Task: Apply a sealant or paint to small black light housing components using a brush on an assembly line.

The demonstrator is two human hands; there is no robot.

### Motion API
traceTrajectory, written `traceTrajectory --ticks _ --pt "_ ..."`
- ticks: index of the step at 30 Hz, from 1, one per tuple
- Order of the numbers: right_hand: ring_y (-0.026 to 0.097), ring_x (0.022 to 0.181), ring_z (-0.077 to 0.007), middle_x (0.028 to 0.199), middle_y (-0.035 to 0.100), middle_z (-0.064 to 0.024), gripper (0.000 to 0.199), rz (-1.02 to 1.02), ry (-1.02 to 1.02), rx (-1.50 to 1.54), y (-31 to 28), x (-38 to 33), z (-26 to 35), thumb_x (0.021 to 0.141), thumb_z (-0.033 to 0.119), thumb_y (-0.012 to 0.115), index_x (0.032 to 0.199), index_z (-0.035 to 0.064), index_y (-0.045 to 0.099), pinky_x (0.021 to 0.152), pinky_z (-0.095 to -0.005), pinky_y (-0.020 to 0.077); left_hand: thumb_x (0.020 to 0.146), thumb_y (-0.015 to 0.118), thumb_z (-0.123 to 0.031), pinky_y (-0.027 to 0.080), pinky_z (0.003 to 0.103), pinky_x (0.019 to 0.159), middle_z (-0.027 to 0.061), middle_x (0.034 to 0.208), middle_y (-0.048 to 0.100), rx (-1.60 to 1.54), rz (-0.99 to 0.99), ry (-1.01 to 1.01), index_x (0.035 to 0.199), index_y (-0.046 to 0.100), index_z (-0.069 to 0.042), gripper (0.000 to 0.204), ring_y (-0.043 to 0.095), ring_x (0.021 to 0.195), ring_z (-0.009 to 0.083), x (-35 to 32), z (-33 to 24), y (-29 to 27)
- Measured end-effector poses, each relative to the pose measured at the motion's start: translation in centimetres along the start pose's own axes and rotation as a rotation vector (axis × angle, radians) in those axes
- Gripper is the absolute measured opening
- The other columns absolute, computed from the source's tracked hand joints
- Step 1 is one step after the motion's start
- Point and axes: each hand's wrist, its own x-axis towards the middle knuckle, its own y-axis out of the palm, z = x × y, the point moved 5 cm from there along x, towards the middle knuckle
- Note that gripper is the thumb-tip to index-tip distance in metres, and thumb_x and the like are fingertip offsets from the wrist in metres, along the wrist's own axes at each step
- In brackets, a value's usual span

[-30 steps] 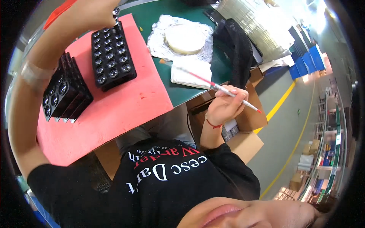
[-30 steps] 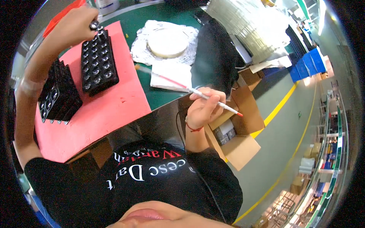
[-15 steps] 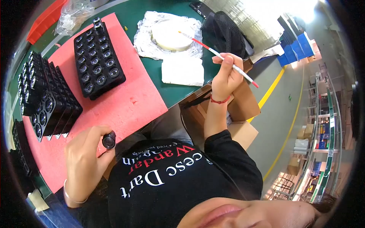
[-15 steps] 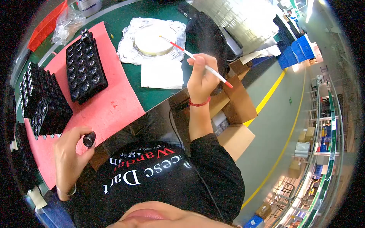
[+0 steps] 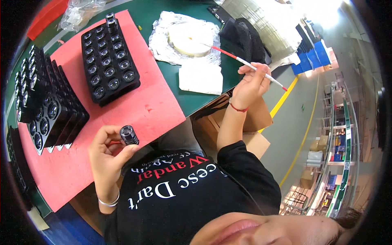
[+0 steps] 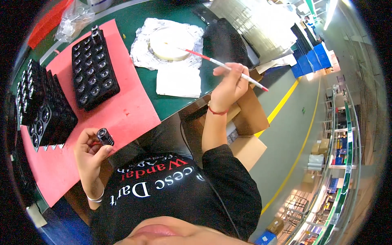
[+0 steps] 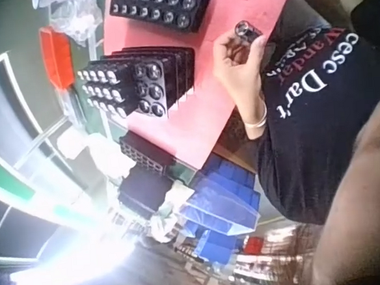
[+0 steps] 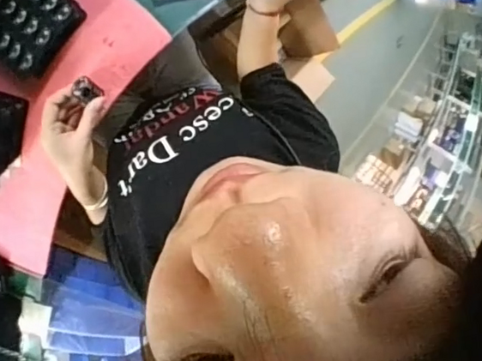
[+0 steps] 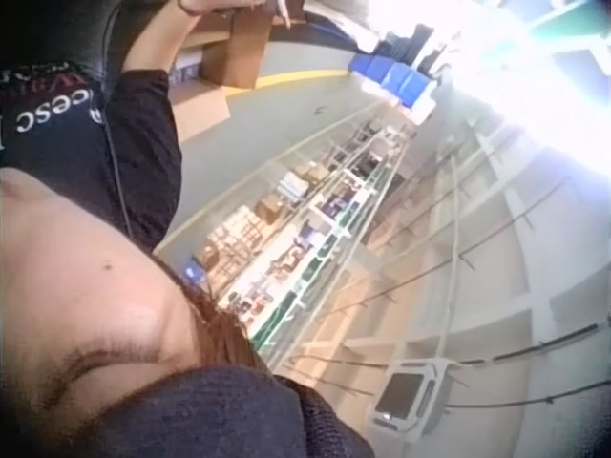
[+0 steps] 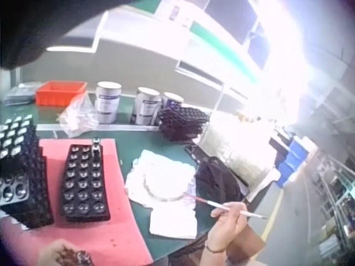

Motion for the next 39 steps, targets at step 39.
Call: traceTrajectory --ticks 39 --pt "0.035 0.038 -0.0128 0.048 0.043 -0.0052 0.030 0.357 0.212 0.489 5.2 -8.0 0.7 0.088 0.034 0.038 0.073 0.0078 0.039 0.040 -0.0244 0.0284 0.076 0.060 -0.009 0.044 0.022 0.073 0.0082 0.088 0.059 -0.288 0.066 0.117 0.097 0.052 0.003 0.026 0.056 0.082 0.0122 0.6 0.5 -1.4"
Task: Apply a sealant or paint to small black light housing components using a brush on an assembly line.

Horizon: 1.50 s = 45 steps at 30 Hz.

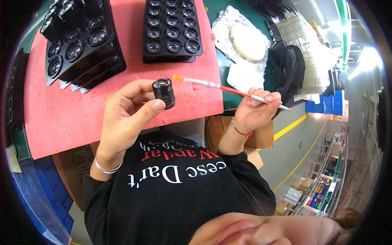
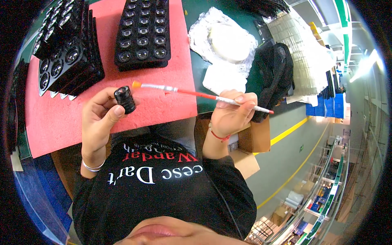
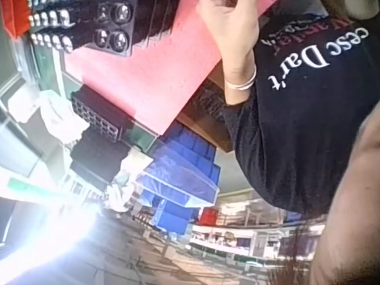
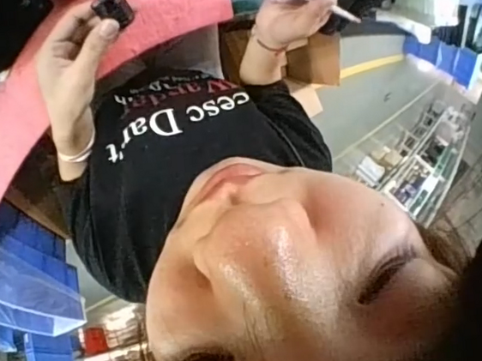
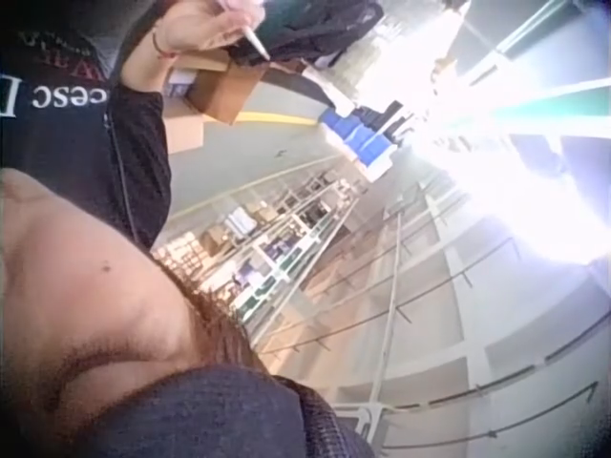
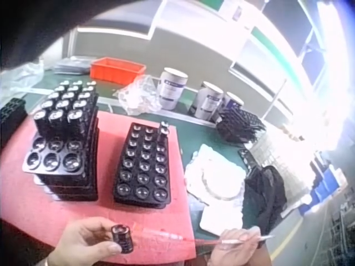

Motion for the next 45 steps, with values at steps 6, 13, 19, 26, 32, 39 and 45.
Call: traceTrajectory --ticks 6,13,19,26,32,39,45 --pt "0.032 0.039 -0.0113 0.047 0.039 -0.0036 0.031 -0.089 0.028 0.063 -0.4 -0.2 -0.8 0.088 0.035 0.037 0.072 0.0079 0.038 0.040 -0.0237 0.0257 0.073 0.062 -0.002 0.044 0.023 0.074 0.0059 0.088 0.058 0.033 -0.043 0.092 0.097 0.052 0.003 0.026 0.055 0.082 0.0096 -0.5 -0.5 0.1" --pt "0.029 0.045 -0.0083 0.050 0.036 0.0004 0.029 -0.098 -0.047 0.019 -0.8 -0.8 -0.7 0.089 0.033 0.035 0.073 0.0092 0.041 0.047 -0.0220 0.0244 0.061 0.071 -0.007 0.042 0.022 0.056 0.0109 0.087 0.058 0.743 -0.315 0.864 0.091 0.056 0.002 0.035 0.054 0.073 0.0150 -3.1 -7.3 -0.4" --pt "0.031 0.040 -0.0094 0.046 0.037 -0.0023 0.030 -0.084 -0.140 -0.066 -0.7 -1.0 -0.4 0.090 0.033 0.032 0.073 0.0084 0.036 0.043 -0.0220 0.0261 0.064 0.069 -0.009 0.029 0.019 0.052 -0.0011 0.072 0.056 1.104 -0.694 0.803 0.089 0.059 -0.001 0.028 0.038 0.059 0.0072 -2.6 -12.7 -2.4" --pt "0.034 0.046 -0.0083 0.050 0.042 -0.0016 0.029 -0.044 -0.155 -0.009 -0.3 -1.3 -0.2 0.090 0.031 0.032 0.074 0.0083 0.041 0.049 -0.0225 0.0265 0.067 0.067 -0.021 0.040 0.027 0.062 0.0046 0.073 0.059 1.459 -0.692 0.610 0.087 0.060 -0.003 0.028 0.046 0.064 0.0153 0.5 -13.6 -2.1" --pt "0.035 0.045 -0.0092 0.050 0.042 -0.0026 0.030 -0.035 -0.168 -0.014 -0.5 -1.4 -0.2 0.090 0.031 0.032 0.074 0.0076 0.041 0.048 -0.0227 0.0276 0.066 0.067 -0.027 0.039 0.029 0.060 0.0044 0.062 0.048 1.574 -0.760 0.579 0.082 0.059 -0.002 0.030 0.048 0.063 0.0187 1.6 -13.7 -2.1" --pt "0.038 0.038 -0.0129 0.049 0.042 -0.0068 0.030 -0.070 -0.185 0.003 -0.8 -1.3 -0.3 0.088 0.031 0.039 0.074 0.0044 0.040 0.041 -0.0228 0.0311 0.065 0.068 -0.032 0.039 0.031 0.059 0.0037 0.059 0.045 1.621 -0.826 0.404 0.078 0.059 -0.003 0.033 0.047 0.061 0.0193 1.7 -14.1 -1.9" --pt "0.039 0.040 -0.0133 0.050 0.043 -0.0072 0.030 -0.078 -0.204 0.009 -1.5 -1.3 -0.3 0.088 0.032 0.037 0.076 0.0045 0.040 0.041 -0.0230 0.0318 0.066 0.068 -0.030 0.038 0.029 0.053 0.0025 0.059 0.044 1.543 -0.972 0.654 0.074 0.058 -0.006 0.028 0.046 0.055 0.0172 -0.2 -14.2 3.4"
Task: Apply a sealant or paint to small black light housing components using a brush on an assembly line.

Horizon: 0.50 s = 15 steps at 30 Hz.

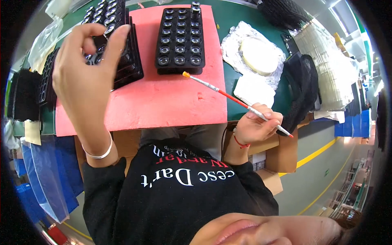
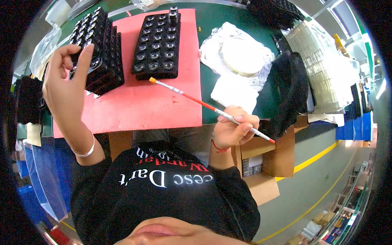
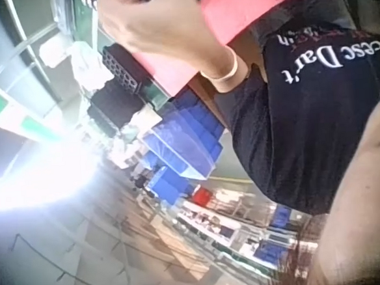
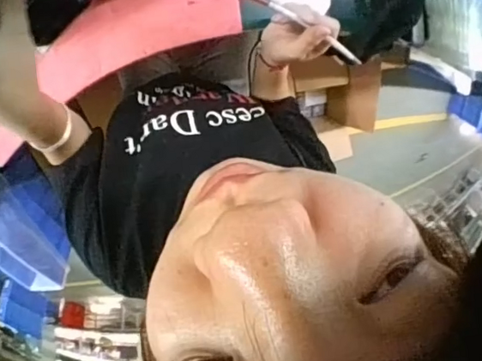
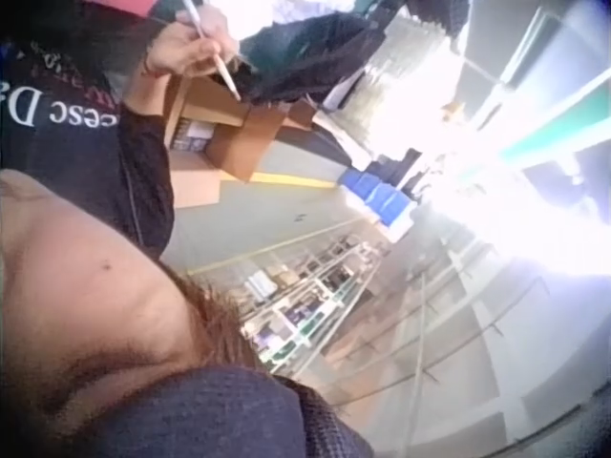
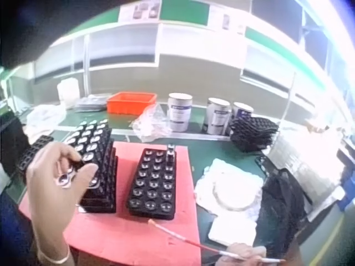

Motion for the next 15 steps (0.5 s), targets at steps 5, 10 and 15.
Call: traceTrajectory --ticks 5,10,15 --pt "0.037 0.050 -0.0098 0.057 0.043 -0.0032 0.028 -0.281 -0.007 0.097 -1.9 0.1 0.7 0.089 0.033 0.032 0.078 0.0086 0.039 0.047 -0.0220 0.0278 0.073 0.056 -0.017 0.042 0.036 0.072 0.0121 0.091 0.054 -0.261 0.295 0.568 0.089 0.056 -0.004 0.020 0.051 0.082 0.0287 -2.7 -6.3 6.1" --pt "0.042 0.055 -0.0089 0.061 0.049 -0.0028 0.031 -0.309 -0.140 -0.007 -3.3 1.3 2.1 0.090 0.032 0.031 0.082 0.0092 0.050 0.052 -0.0206 0.0318 0.077 0.050 -0.032 0.038 0.044 0.085 0.0207 0.115 0.043 0.134 0.499 0.539 0.117 0.042 -0.011 0.046 0.044 0.100 0.0410 -2.1 -7.6 13.4" --pt "0.044 0.055 -0.0094 0.061 0.049 -0.0009 0.031 -0.356 -0.138 -0.094 -4.3 1.6 3.5 0.088 0.037 0.036 0.078 0.0105 0.047 0.052 -0.0205 0.0331 0.076 0.046 -0.049 0.033 0.047 0.089 0.0238 0.117 0.041 0.226 0.613 0.371 0.119 0.040 -0.012 0.058 0.039 0.106 0.0426 -0.3 -7.4 18.0"
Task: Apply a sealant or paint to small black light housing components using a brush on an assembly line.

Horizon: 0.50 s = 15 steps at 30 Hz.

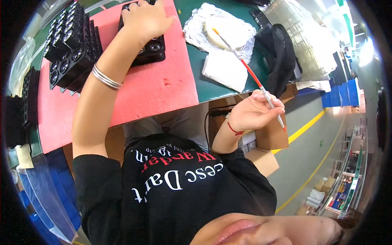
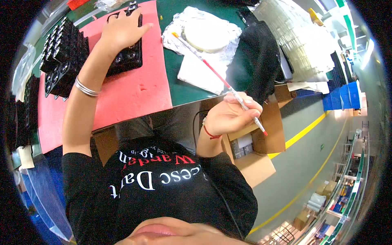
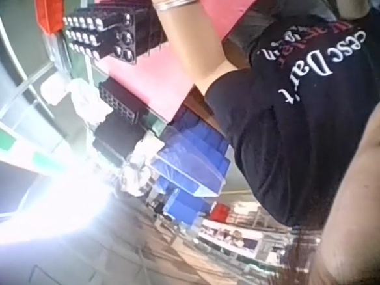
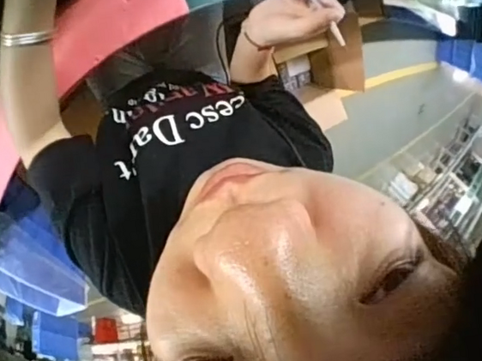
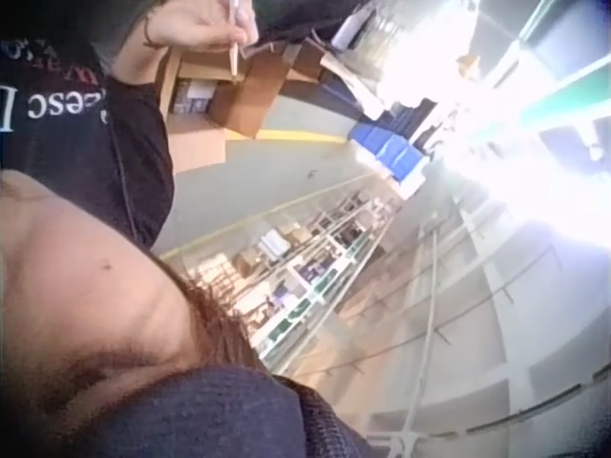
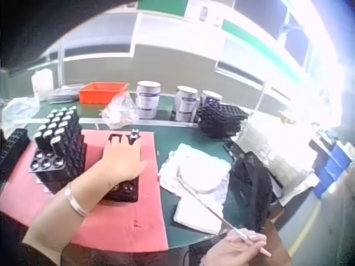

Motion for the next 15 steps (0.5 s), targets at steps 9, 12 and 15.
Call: traceTrajectory --ticks 9,12,15 --pt "0.045 0.052 -0.0143 0.059 0.045 -0.0074 0.033 0.066 -0.243 -0.279 0.9 1.8 0.6 0.090 0.030 0.031 0.077 0.0027 0.043 0.051 -0.0240 0.0379 0.081 0.045 -0.033 0.036 0.040 0.084 0.0186 0.104 0.052 -0.246 -0.294 0.195 0.110 0.047 -0.009 0.038 0.048 0.096 0.0348 -3.2 0.0 -4.0" --pt "0.048 0.051 -0.0145 0.060 0.048 -0.0101 0.029 0.143 -0.371 -0.508 0.7 3.3 0.8 0.090 0.025 0.033 0.077 0.0006 0.043 0.051 -0.0227 0.0407 0.078 0.051 -0.015 0.039 0.037 0.071 0.0129 0.082 0.054 -0.590 -0.316 0.308 0.093 0.049 -0.004 0.018 0.052 0.079 0.0291 -7.4 -1.7 -6.2" --pt "0.049 0.052 -0.0115 0.060 0.053 -0.0084 0.025 0.236 -0.311 -0.587 2.0 4.1 0.1 0.089 0.019 0.039 0.076 -0.0015 0.047 0.052 -0.0208 0.0412 0.076 0.051 -0.003 0.039 0.032 0.067 0.0114 0.081 0.051 -0.898 -0.041 0.254 0.091 0.046 -0.002 0.015 0.051 0.074 0.0267 -11.1 -2.0 -5.3"
